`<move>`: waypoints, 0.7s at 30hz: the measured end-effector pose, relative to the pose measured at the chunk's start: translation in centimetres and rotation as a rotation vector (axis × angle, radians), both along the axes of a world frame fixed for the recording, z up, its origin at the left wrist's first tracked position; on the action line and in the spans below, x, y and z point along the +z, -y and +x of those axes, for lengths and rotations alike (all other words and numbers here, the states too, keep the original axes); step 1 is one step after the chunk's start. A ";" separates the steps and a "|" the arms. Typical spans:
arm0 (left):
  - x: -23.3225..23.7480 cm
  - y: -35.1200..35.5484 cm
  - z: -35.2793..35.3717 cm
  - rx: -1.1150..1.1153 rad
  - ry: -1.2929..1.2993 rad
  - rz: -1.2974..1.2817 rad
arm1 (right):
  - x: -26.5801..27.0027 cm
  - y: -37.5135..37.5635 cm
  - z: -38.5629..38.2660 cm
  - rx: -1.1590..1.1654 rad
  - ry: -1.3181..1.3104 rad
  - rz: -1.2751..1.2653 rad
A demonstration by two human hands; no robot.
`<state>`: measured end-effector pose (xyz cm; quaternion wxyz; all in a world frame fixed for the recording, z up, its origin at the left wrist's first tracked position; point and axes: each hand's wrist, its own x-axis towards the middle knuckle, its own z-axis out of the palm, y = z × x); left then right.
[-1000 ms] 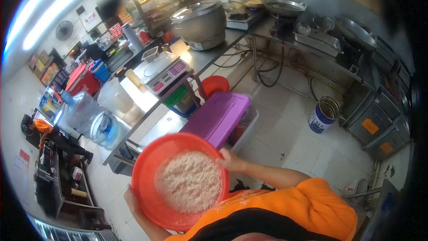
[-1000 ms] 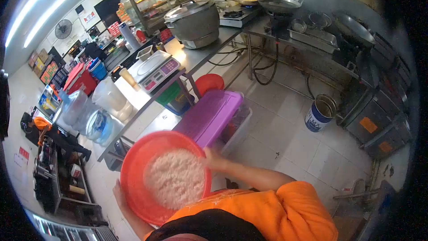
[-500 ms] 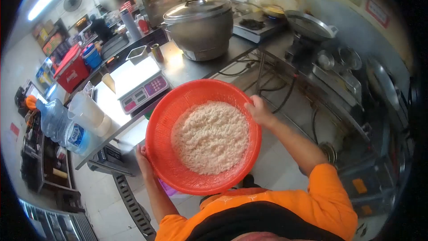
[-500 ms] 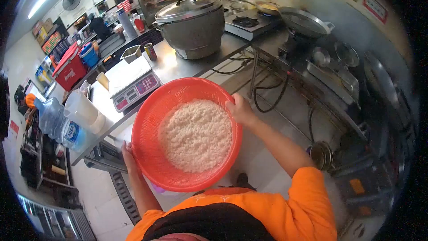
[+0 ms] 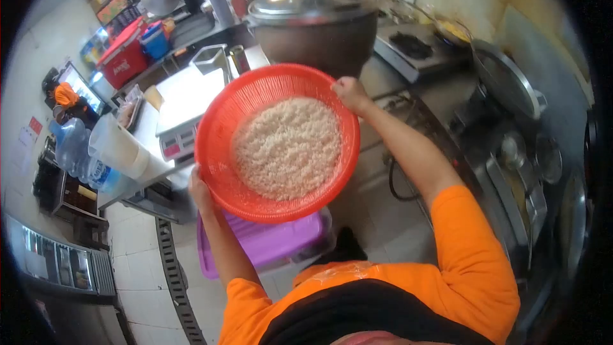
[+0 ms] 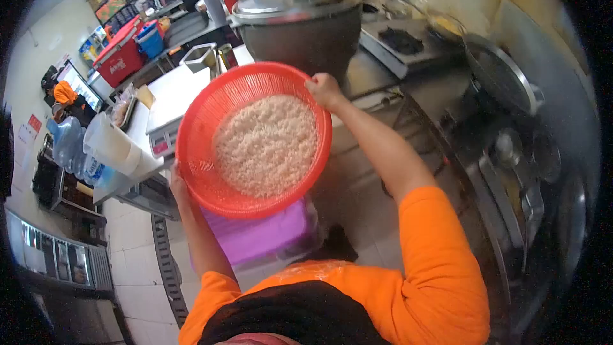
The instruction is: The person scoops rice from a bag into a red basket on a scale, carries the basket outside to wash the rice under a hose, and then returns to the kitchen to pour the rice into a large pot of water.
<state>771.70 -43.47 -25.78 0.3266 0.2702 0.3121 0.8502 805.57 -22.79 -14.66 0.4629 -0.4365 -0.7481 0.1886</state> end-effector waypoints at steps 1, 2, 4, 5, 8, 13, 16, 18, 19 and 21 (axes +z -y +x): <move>-0.1 0.2 0.0 0.029 -0.017 -0.035 | -0.6 -0.1 -0.2 -0.014 -0.002 0.005; -0.5 0.4 0.2 0.059 -0.024 -0.068 | -1.0 -0.5 -0.1 -0.026 0.005 0.011; -1.1 1.1 0.6 0.100 -0.020 -0.110 | -1.9 -0.4 -0.2 0.005 0.002 -0.022; -1.2 1.5 0.4 0.137 -0.022 -0.156 | -2.0 0.0 -0.2 0.012 0.009 -0.073; -3.2 3.4 -1.0 0.309 -0.288 -0.362 | -2.2 2.9 -0.6 0.092 -0.047 -0.252; 0.6 6.7 0.5 0.140 -0.039 -0.291 | -5.4 3.9 0.2 0.126 0.002 -0.409; -0.1 3.8 0.2 0.163 -0.087 -0.291 | -1.7 1.7 2.4 0.256 0.266 -0.336; 1.3 3.8 1.4 0.182 -0.095 -0.309 | 3.0 2.6 4.0 0.328 0.542 -0.240; 2.0 3.4 1.9 0.201 -0.112 -0.322 | 7.1 3.0 4.4 0.421 0.684 -0.212; 1.7 3.3 1.5 0.195 -0.102 -0.319 | 13.0 2.7 5.0 0.580 0.680 -0.012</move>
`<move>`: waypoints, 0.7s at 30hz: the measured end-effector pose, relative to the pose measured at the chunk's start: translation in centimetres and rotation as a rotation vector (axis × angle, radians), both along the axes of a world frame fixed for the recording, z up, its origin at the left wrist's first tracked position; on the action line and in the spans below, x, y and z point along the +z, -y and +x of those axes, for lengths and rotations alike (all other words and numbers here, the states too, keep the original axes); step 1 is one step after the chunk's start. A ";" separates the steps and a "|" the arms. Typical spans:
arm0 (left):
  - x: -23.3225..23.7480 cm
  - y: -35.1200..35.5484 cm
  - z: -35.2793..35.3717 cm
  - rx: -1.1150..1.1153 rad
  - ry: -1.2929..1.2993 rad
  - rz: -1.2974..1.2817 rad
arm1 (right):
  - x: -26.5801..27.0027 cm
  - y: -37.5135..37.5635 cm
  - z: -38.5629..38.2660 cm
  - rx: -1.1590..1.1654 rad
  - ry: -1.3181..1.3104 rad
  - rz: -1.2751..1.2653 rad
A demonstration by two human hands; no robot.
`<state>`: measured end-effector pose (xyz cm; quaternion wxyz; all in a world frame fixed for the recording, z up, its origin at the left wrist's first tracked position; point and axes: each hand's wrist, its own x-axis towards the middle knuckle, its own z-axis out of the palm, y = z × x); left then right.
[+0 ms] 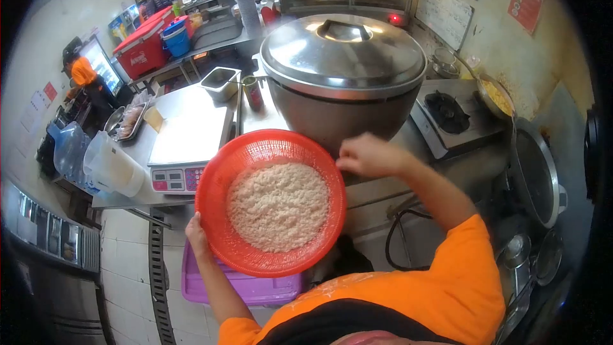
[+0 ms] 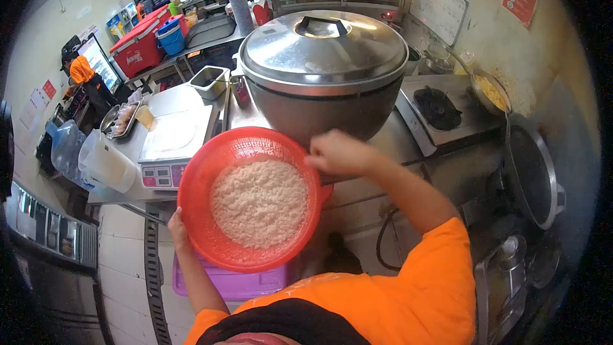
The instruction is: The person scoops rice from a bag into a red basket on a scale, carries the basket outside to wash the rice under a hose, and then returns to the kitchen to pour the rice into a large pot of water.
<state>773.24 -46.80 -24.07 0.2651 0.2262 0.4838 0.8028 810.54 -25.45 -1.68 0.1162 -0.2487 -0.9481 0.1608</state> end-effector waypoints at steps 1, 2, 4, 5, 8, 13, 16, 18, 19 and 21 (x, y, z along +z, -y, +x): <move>2.0 -7.0 1.2 0.022 0.006 0.001 | 5.1 -8.3 0.6 0.014 -0.064 0.083; 2.4 -6.9 1.5 0.020 0.010 -0.003 | 7.5 -9.9 0.2 0.069 -0.262 0.232; 3.4 -8.0 2.5 0.063 0.018 -0.038 | 12.0 -16.2 -1.1 -0.087 -0.320 0.407; 3.3 -7.9 2.3 0.101 -0.056 -0.126 | 13.3 -19.7 -2.1 -0.151 -0.368 0.490; 3.3 -8.6 2.0 0.160 -0.182 -0.239 | 13.4 -31.1 -5.0 -0.364 -0.403 1.063; 4.1 -9.9 2.3 0.209 -0.272 -0.385 | 16.5 -38.8 -6.4 -0.194 -0.029 0.510; 5.8 -10.4 3.5 0.203 -0.273 -0.451 | 17.6 -42.6 -7.0 -0.139 0.202 0.344; 4.7 -10.2 2.6 0.250 -0.280 -0.516 | 16.2 -47.9 -8.0 -0.038 -0.045 0.436; 4.2 -10.2 2.3 0.229 -0.282 -0.523 | 15.7 -49.6 -8.0 -0.010 -0.122 0.465; 3.5 -10.0 1.6 0.240 -0.243 -0.462 | 19.2 -47.0 -6.5 0.043 -0.099 0.600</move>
